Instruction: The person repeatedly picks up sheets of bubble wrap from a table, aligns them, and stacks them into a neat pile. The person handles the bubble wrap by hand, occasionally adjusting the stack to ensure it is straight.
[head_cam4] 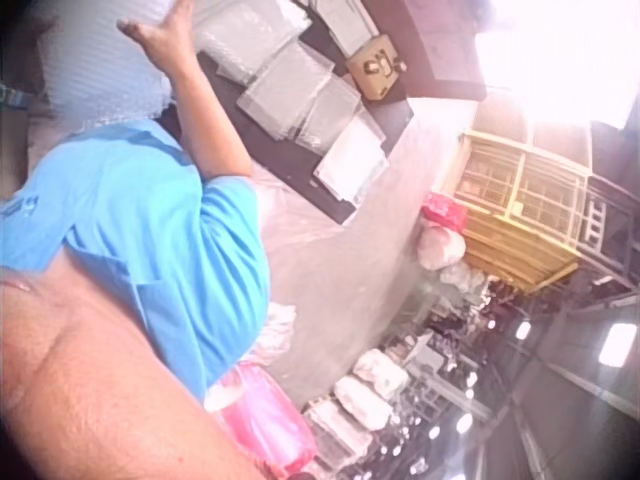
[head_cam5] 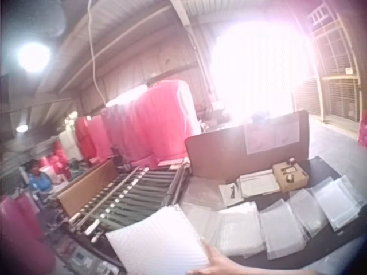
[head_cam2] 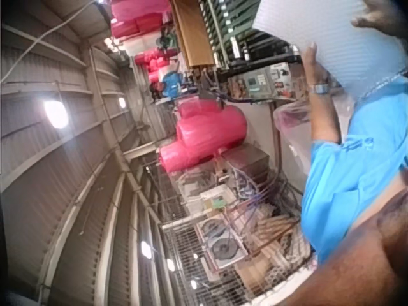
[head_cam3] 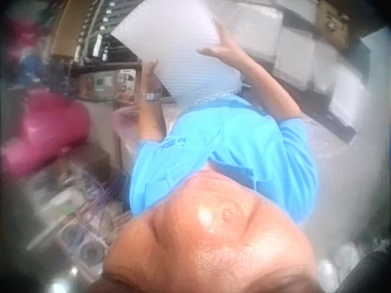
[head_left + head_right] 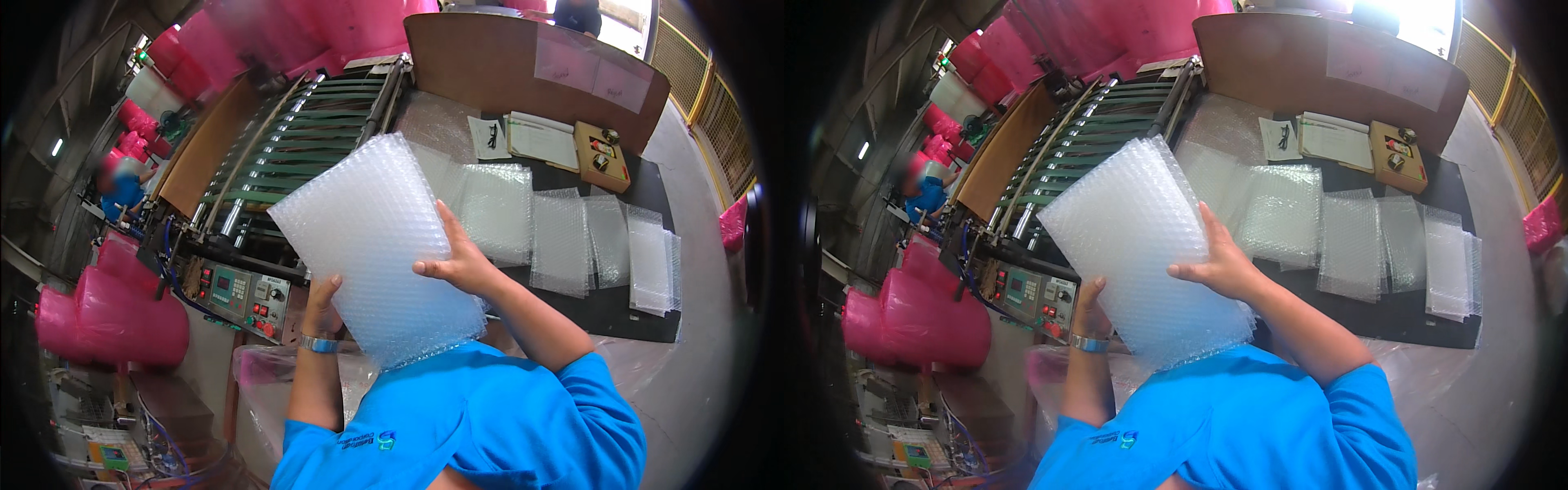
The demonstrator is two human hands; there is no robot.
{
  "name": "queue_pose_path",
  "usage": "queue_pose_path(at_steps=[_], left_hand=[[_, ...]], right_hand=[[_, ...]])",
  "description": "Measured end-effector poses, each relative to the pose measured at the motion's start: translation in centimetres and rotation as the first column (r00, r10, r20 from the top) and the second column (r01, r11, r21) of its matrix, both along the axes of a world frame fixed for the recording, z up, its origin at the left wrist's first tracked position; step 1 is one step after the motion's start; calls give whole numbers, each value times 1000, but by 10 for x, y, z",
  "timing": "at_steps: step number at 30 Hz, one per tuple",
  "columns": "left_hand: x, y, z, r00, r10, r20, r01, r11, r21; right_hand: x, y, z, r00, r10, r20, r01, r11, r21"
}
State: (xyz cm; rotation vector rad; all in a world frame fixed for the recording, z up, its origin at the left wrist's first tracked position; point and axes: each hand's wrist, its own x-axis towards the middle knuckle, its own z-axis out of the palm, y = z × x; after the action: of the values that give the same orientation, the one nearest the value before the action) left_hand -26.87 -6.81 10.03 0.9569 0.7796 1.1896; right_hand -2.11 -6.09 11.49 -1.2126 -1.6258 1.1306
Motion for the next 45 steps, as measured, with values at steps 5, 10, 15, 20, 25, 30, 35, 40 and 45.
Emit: queue_pose_path(at_steps=[5, 10, 15, 20, 25, 30, 35, 40, 45], left_hand=[[-4, -11, -6, 978, 205, 42, -208, 974, 91], [1, -24, -3, 912, 404, -66, -380, 896, 231], [3, -32, -9, 877, 465, -120, -428, 870, 243], [-6, -33, -19, 900, 435, 25, -435, 895, 96], [6, -33, -14, 882, 470, -47, -451, 868, 207], [1, -30, -19, 906, 418, -69, -399, 896, 193], [-1, -34, -21, 922, 383, -55, -362, 905, 224], [1, -37, -23, 935, 346, -77, -329, 928, 176], [-3, -37, -33, 934, 345, -93, -326, 930, 172]], right_hand=[[-1, 18, 22, 999, -43, -9, 44, 977, 209], [-8, 39, 68, 954, 6, -300, 101, 935, 340], [-29, 42, 65, 958, -3, -288, 132, 893, 430], [-14, 58, 69, 422, 89, -902, 68, 989, 129], [-27, 39, 76, 896, 135, -424, 121, 842, 526], [-18, 41, 71, 483, 232, -844, -45, 969, 241], [3, 65, 84, 691, 169, -703, 78, 949, 305], [-5, 81, 97, 933, 238, -268, -89, 879, 469], [3, 87, 100, 728, 48, -684, 77, 986, 151]])
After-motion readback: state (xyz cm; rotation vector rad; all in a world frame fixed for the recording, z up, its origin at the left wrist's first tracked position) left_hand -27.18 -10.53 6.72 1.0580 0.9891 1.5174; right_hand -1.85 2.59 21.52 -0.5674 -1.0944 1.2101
